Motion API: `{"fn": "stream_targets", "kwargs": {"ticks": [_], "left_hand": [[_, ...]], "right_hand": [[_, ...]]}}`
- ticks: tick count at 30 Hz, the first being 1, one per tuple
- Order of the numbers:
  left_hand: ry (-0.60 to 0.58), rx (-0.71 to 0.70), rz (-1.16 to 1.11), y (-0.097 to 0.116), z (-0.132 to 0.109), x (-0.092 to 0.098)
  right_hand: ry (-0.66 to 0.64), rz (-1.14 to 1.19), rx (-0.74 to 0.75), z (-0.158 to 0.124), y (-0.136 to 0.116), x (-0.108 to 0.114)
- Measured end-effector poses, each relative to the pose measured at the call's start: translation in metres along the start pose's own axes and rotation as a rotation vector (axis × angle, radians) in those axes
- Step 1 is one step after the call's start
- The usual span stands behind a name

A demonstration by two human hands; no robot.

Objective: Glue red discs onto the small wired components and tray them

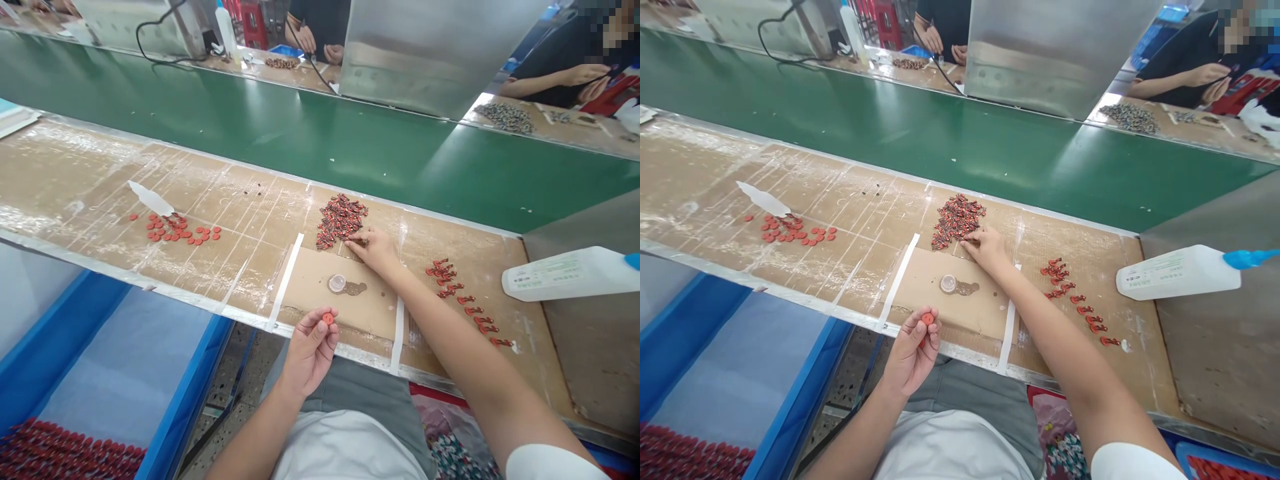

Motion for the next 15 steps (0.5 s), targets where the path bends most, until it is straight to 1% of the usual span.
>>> {"fn": "stream_targets", "kwargs": {"ticks": [5,10,12,15], "left_hand": [[0.006,-0.006,-0.008,0.002,0.001,0.000],[0.005,-0.008,-0.011,0.003,0.002,0.001],[0.001,-0.007,-0.014,0.003,0.002,0.001],[-0.002,-0.005,-0.020,0.003,0.001,0.001]], "right_hand": [[-0.090,-0.032,0.098,-0.001,0.001,0.006],[-0.118,-0.148,0.165,-0.008,0.004,0.017],[-0.123,-0.166,0.141,-0.010,0.006,0.020],[-0.089,-0.120,-0.005,-0.011,0.006,0.023]]}}
Point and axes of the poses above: each hand's wrist, its own z-axis towards the middle knuckle, its own x-axis out of the back of the hand, y = z × x, the point moved 2 cm from there along z, towards the middle knuckle, and after that the axes turned 8 degrees about -x, right-handed, at the moved point
